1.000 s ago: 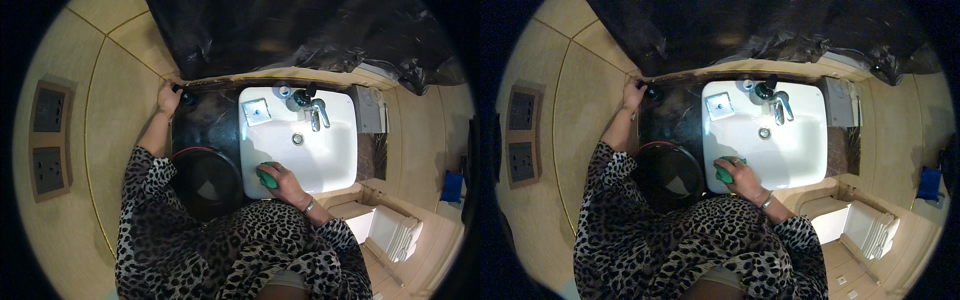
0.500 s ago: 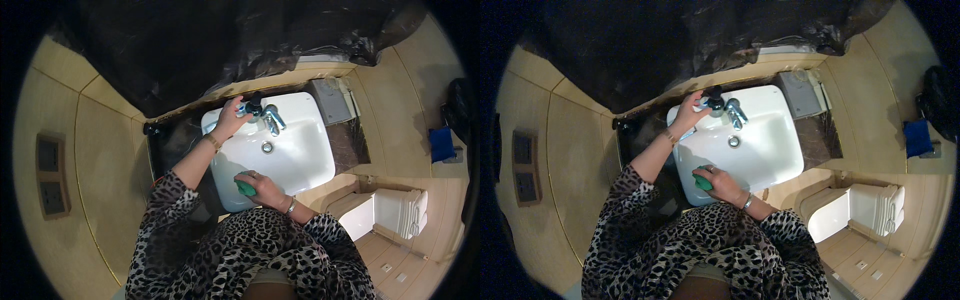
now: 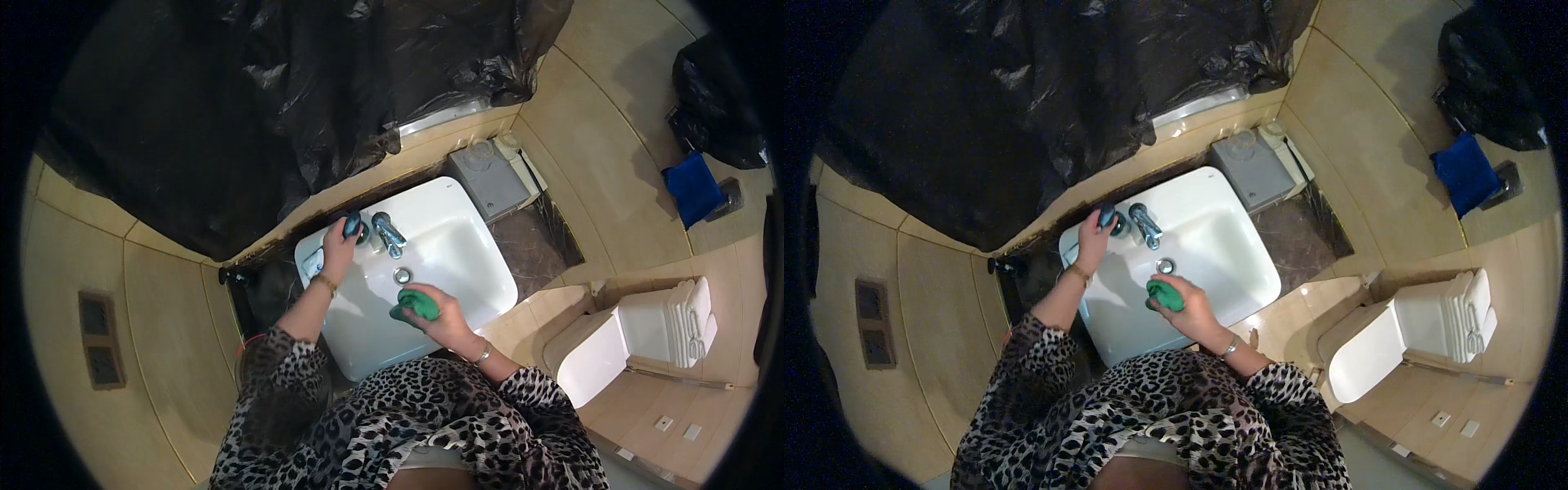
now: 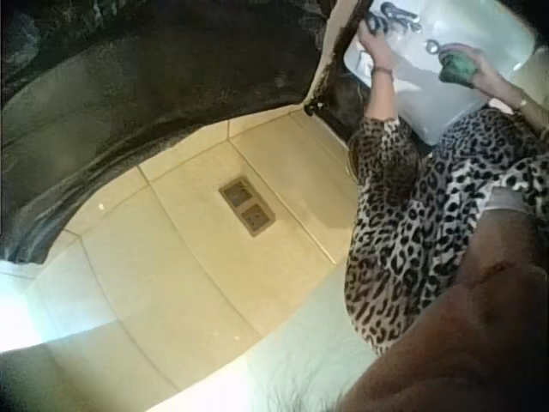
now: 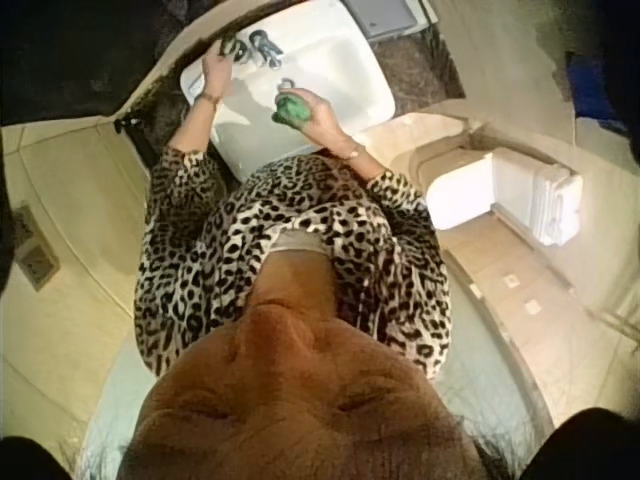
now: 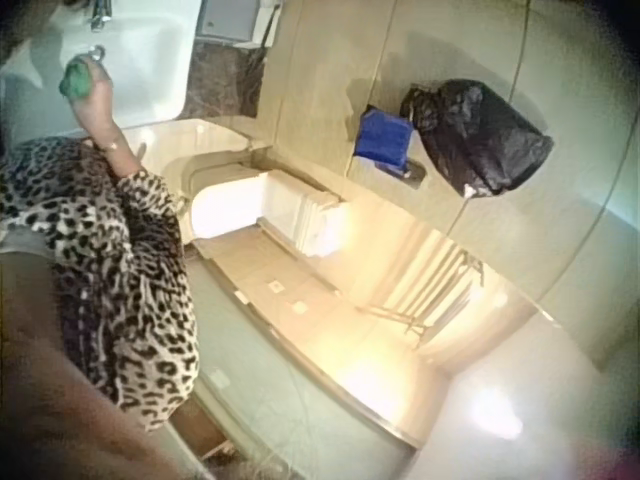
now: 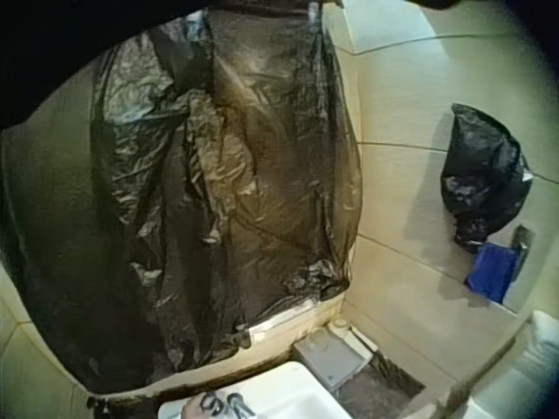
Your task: The person wipes a black bottle, a white box, and a small white jar with a green cloth, then wipes the sink basin and faucet. Finally, the person sweeps debris on the tiled floor with a pink broom.
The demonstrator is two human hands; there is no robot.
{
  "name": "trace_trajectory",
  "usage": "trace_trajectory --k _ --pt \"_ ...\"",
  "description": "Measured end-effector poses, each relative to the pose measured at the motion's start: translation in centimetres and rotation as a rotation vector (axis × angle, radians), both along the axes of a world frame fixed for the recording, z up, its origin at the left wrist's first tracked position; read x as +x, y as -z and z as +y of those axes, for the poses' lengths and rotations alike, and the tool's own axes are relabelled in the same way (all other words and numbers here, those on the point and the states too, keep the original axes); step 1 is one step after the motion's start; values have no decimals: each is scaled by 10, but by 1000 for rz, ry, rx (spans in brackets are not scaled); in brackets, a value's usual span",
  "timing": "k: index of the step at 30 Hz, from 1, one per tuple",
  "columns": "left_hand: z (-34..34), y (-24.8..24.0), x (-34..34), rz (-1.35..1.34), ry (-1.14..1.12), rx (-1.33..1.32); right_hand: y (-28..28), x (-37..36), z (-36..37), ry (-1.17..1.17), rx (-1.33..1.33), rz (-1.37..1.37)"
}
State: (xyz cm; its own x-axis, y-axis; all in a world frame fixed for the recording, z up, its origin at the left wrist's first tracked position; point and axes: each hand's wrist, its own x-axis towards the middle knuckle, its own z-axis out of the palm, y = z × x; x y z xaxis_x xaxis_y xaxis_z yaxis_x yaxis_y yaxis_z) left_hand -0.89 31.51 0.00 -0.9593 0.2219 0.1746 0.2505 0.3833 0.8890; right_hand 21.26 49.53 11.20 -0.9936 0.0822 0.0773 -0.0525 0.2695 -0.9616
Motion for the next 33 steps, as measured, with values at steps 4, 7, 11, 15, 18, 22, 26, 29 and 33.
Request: trace_trajectory --k 4,7,11,15,18,22,26,29,33 --pt "11 -42 65 -10 23 102 -45 -16 11 126 -284 77" --pt "17 -81 116 -101 72 316 -65 -39 -4 -72 -17 299" --pt "27 -115 153 -68 75 190 -40 -65 -14 -221 354 526" --pt "20 -117 174 -269 91 382 -32 -82 -13 -164 -73 136" --pt "22 -150 182 -75 167 179 -35 -91 8 -135 -823 -348" --pt "23 -154 176 -178 101 292 -69 -66 9 -412 -193 327" --pt "28 -180 173 -169 130 316 -78 -59 11 -328 -84 328" --pt "34 -191 171 -239 189 416 -62 -57 24 -95 -763 38" --pt "43 -187 162 -240 163 554 -71 -36 20 -181 -87 354"
